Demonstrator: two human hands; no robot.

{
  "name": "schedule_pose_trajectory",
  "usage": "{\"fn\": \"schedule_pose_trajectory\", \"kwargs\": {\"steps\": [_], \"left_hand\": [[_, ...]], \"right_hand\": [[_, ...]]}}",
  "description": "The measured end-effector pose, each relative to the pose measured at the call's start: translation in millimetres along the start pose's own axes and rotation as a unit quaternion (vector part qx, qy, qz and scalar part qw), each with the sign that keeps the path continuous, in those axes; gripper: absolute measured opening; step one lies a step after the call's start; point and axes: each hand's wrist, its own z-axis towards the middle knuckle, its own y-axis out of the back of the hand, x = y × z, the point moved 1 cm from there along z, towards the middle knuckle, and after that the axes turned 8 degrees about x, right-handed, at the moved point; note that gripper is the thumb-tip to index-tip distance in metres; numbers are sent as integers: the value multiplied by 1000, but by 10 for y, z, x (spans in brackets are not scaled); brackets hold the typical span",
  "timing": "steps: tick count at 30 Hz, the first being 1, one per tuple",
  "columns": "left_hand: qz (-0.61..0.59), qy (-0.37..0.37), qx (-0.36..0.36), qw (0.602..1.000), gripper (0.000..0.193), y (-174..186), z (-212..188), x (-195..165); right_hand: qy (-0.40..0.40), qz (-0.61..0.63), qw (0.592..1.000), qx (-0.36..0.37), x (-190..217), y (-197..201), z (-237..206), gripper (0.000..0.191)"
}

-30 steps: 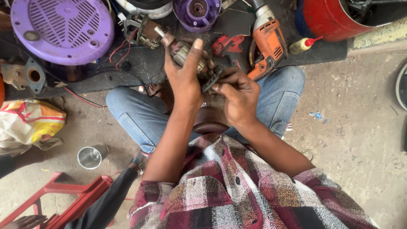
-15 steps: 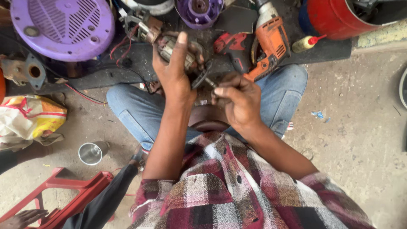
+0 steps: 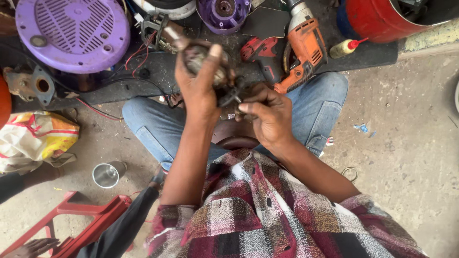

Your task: The person uses a power drill to remove a gear from a small electric motor. They then manually inspect the motor shaft and gear, rotating them to check for wear or damage.

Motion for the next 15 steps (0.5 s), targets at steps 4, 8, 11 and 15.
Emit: {"fn": "schedule_pose_trajectory", "kwargs": {"steps": [4,8,11,15], "left_hand": [[23,35,-10,999,38,-44,-18,1],[83,72,-1,994,46,9,77,-181],[352,-4,120,928,49,142,184,-425],[542,79,332,768,54,155,168,-576]], "right_hand": [[27,63,998,-11,-107,131,-2,8],[-28,-67,995,64,-51,254,-135,7],[-2,-253,965,65,282,368,-136,6],[207,-478,850,79,880,350,64,15]]}}
